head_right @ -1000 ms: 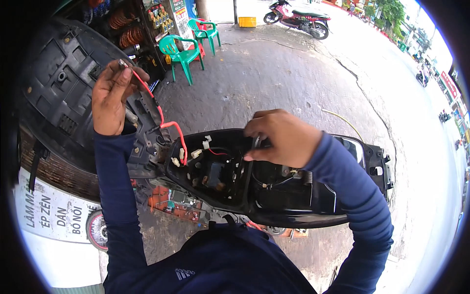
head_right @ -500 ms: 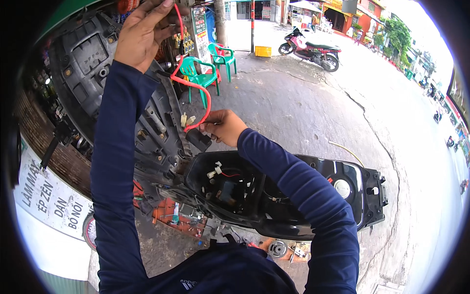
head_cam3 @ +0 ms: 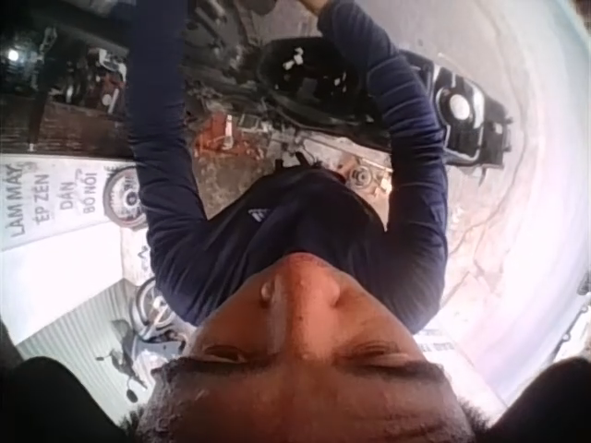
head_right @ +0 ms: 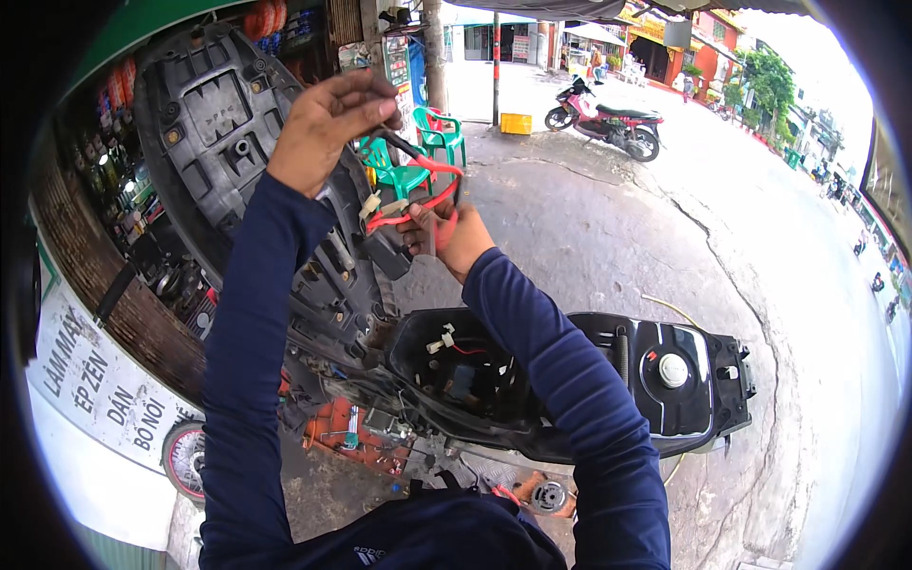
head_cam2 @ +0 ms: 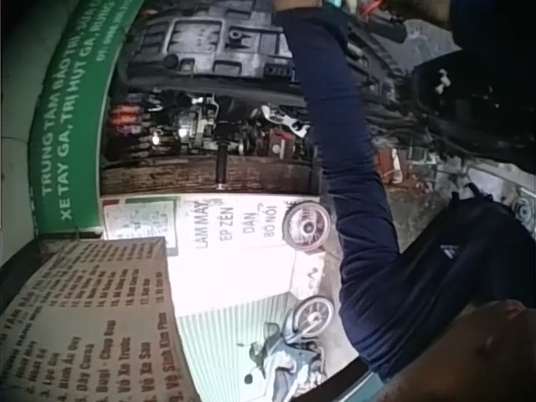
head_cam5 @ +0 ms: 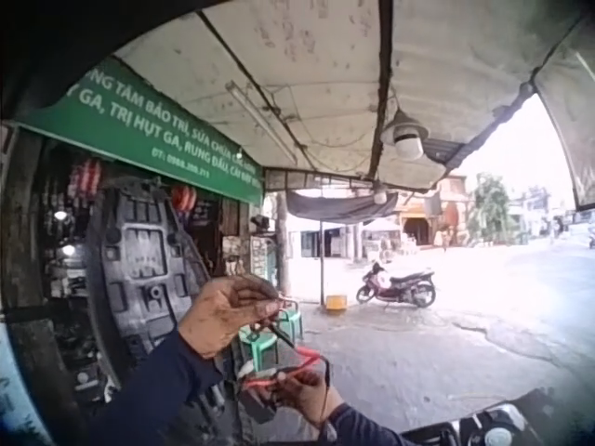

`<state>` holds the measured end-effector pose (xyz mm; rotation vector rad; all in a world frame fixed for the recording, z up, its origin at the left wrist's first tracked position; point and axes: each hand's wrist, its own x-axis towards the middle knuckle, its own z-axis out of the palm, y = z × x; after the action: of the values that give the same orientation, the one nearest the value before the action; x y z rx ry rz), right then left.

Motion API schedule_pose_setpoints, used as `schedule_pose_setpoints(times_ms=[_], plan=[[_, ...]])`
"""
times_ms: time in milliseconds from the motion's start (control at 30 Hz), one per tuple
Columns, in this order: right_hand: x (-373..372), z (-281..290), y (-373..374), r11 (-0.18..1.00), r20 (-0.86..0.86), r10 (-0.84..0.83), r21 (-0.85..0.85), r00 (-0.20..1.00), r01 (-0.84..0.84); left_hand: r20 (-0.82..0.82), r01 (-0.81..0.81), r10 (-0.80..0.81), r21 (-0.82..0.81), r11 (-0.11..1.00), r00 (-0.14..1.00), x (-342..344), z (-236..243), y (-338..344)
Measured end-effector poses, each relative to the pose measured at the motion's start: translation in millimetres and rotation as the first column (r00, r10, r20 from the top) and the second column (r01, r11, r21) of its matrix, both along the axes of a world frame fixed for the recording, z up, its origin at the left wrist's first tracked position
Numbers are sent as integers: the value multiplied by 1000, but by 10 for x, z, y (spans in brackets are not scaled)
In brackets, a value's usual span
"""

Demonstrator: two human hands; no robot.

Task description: Installing and connecting electrical wiring and components on a motorcycle under the seat area.

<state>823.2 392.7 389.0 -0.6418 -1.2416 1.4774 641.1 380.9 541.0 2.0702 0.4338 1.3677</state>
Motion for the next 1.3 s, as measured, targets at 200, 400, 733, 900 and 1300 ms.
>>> schedule_pose_setpoints(times_ms=[200, 400, 733, 900, 1300], plan=[[71, 198, -118, 990, -126, 75, 132, 989, -58, 382, -208, 244, -134, 969, 891, -152, -1123, -461], [-327, 522, -494, 967, -140, 236, 127, 962, -219, 415, -178, 294, -297, 938, 861, -484, -1650, -824], [-1352, 293, -988, 338, -165, 930, 25, 329, -941, 637, -619, 677, -375, 690, 369, -1545, -1693, -2732], [-2468, -97, -1706, 166, -179, 976, 247, 123, -955, 608, -807, 794, -469, 359, 0, -2019, -1894, -3810], [-4925, -1002, -2689, 260, 69, 953, 314, 295, -913, 556, -884, 795, -465, 55, -243, -3170, -2880, -5549]])
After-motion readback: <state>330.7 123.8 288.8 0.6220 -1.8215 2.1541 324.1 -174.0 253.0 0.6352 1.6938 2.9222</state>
